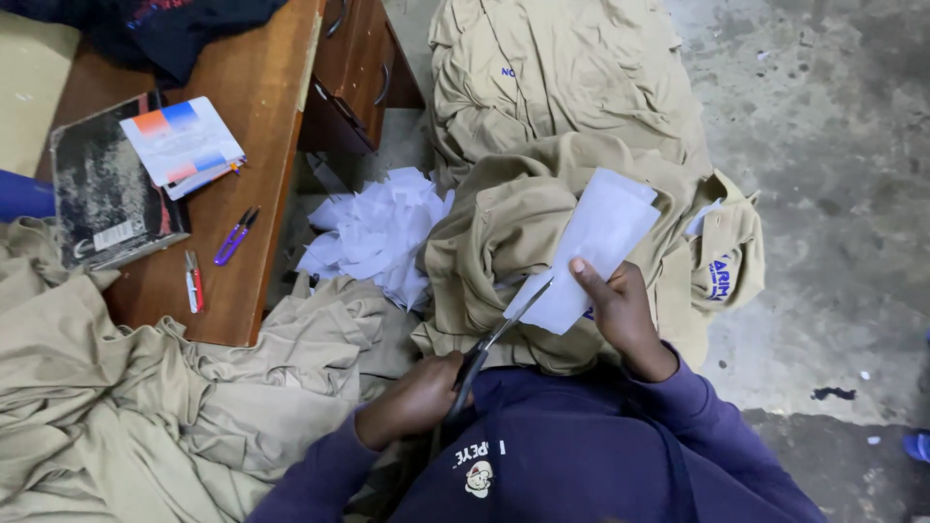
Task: Cutting fabric labels from a strip and trimming them using scissors
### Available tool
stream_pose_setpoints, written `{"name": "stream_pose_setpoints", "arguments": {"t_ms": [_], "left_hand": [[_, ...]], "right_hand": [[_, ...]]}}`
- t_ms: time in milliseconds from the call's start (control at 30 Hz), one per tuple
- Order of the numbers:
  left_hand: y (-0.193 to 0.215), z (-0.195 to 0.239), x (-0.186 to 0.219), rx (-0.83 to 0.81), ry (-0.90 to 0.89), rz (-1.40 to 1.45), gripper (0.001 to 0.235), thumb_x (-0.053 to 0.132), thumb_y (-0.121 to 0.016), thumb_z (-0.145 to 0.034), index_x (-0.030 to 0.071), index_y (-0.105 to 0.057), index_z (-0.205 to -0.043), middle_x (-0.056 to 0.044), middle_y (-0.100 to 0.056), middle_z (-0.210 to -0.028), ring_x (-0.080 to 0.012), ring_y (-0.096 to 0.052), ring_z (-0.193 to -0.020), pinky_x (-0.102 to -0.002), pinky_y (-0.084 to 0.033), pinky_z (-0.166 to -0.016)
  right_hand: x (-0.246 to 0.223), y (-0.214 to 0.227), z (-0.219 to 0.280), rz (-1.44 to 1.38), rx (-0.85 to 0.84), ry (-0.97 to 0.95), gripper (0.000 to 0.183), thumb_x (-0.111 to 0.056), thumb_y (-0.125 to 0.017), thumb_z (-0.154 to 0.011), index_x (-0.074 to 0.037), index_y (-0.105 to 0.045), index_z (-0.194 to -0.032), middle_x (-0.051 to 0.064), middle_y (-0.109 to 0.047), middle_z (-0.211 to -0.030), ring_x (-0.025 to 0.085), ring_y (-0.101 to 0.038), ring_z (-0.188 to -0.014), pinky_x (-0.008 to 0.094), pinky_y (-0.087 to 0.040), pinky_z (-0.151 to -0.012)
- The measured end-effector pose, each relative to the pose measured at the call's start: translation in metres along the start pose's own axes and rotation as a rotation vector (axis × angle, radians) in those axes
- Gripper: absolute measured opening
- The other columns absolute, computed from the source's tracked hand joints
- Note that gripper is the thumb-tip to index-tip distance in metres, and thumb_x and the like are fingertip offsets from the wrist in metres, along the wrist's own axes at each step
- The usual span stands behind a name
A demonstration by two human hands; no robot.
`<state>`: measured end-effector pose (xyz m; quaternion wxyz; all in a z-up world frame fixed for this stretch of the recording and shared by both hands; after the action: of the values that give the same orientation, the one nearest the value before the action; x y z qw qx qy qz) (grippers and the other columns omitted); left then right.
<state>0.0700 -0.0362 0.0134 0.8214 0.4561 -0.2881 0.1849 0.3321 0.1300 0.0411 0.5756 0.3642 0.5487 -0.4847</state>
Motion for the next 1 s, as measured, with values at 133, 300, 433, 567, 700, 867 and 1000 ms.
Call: {"name": "stream_pose_setpoints", "arguments": {"t_ms": [133,300,433,567,700,867,1000], "left_hand": [[0.002,0.000,-0.001,0.035,-0.079,-0.009,0.024,0.020,-0.073,-0.088,0.003,-0.060,-0.096,-0.020,-0.070,-0.085,-0.0434,-0.070,-0.077,-0.052,-0.049,-0.066],[0.019,-0.008,0.014,-0.017,0.116,0.146,0.024,0.023,-0.062,-0.100,0.002,-0.061,-0.088,-0.023,-0.070,-0.070,-0.0371,-0.075,-0.068,-0.039,-0.057,-0.056],[0.025,-0.003,0.039,0.007,0.060,0.307,0.026,0.023,-0.065,-0.100,-0.002,-0.056,-0.096,-0.024,-0.066,-0.072,-0.0398,-0.069,-0.065,-0.042,-0.054,-0.055],[0.011,-0.008,0.029,0.005,0.000,0.111,0.019,0.013,-0.064,-0.101,-0.003,-0.058,-0.094,-0.023,-0.066,-0.068,-0.0345,-0.068,-0.058,-0.037,-0.051,-0.050],[0.004,-0.013,0.029,0.012,-0.031,0.188,0.025,0.017,-0.068,-0.100,-0.006,-0.057,-0.098,-0.025,-0.064,-0.070,-0.0428,-0.068,-0.062,-0.041,-0.050,-0.049],[0.054,-0.001,0.085,-0.116,0.115,0.300,0.031,0.011,-0.062,-0.105,-0.020,-0.059,-0.106,-0.032,-0.067,-0.086,-0.0370,-0.072,-0.084,-0.031,-0.056,-0.064],[0.034,-0.007,0.067,-0.112,0.066,0.301,0.025,0.007,-0.060,-0.104,-0.018,-0.060,-0.103,-0.036,-0.064,-0.085,-0.0466,-0.069,-0.080,-0.041,-0.054,-0.057]], "right_hand": [[0.032,0.017,-0.002,0.040,0.022,0.052,0.029,-0.024,-0.070,-0.105,-0.002,-0.074,-0.087,0.004,-0.071,-0.082,0.011,-0.062,-0.078,0.030,-0.053,-0.072],[0.016,0.010,0.003,0.028,0.035,0.010,0.027,-0.020,-0.073,-0.104,0.004,-0.075,-0.091,0.011,-0.072,-0.078,0.016,-0.063,-0.074,0.036,-0.057,-0.078],[0.047,0.012,0.013,0.033,-0.037,0.046,0.017,-0.013,-0.072,-0.103,0.002,-0.075,-0.096,0.012,-0.075,-0.082,0.016,-0.065,-0.079,0.035,-0.056,-0.081],[-0.007,-0.009,0.025,0.035,-0.051,0.088,0.016,-0.013,-0.073,-0.102,0.002,-0.073,-0.098,0.013,-0.077,-0.085,0.017,-0.066,-0.081,0.038,-0.057,-0.083],[0.026,-0.001,0.025,0.033,-0.059,0.098,0.015,-0.011,-0.072,-0.102,0.004,-0.073,-0.101,0.014,-0.078,-0.087,0.017,-0.066,-0.084,0.040,-0.058,-0.086],[0.011,-0.021,0.042,0.024,-0.035,0.160,0.014,-0.007,-0.076,-0.098,0.005,-0.073,-0.104,0.011,-0.076,-0.089,0.017,-0.063,-0.090,0.041,-0.058,-0.087],[0.040,-0.007,0.040,0.156,-0.062,0.239,0.015,-0.008,-0.074,-0.100,0.007,-0.076,-0.102,0.023,-0.078,-0.086,0.028,-0.076,-0.091,0.042,-0.060,-0.085]]}}
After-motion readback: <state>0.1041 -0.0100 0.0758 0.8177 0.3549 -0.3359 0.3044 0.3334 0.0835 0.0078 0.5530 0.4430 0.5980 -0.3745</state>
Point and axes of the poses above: each hand's wrist, its own z-axis away from the middle knuckle, its own y-axis out of the back of the hand, x = y × z, the point moved 3 cm from there along -z, towards the middle knuckle
